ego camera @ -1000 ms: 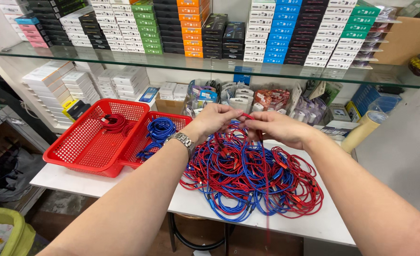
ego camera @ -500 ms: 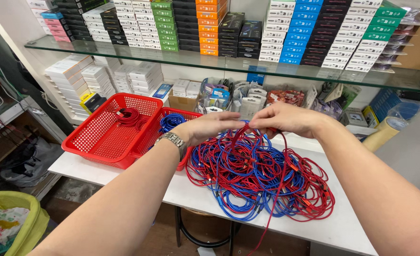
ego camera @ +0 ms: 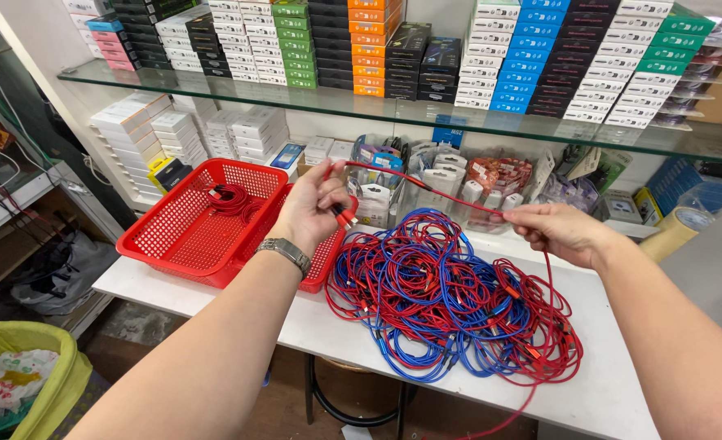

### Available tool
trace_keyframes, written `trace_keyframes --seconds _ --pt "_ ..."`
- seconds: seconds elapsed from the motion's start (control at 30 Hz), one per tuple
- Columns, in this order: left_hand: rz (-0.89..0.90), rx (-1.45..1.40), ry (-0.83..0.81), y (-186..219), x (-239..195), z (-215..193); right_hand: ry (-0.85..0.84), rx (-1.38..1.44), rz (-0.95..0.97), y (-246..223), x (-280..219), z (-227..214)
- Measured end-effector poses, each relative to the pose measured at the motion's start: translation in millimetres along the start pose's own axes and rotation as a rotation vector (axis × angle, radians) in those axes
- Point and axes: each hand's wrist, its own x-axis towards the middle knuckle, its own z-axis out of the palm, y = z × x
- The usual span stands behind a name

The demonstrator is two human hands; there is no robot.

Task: The person untangles a pile of red and blue cables on a table, coils each cable by hand, and places them into red plastic baskets. The person alternates between red and blue cables throughout the clip.

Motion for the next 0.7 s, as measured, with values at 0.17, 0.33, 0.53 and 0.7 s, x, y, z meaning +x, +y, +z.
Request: trace_keyframes --seconds 0.17,0.33,0.53,0.7 --pt "0.236 -0.028 0.244 19 3 -5 0.248 -0.328 -0.030 32 14 -26" --pt "-0.322 0.558 0.039 -25 10 34 0.070 -0.585 -0.335 -9 3 56" --pt "-0.655 0.621 -0.272 -34 8 58 -0.434 -0.060 -0.238 -57 -34 122" --pt "-0.586 0.402 -0.151 -21 9 32 -0.525 0.295 0.029 -42 -41 89"
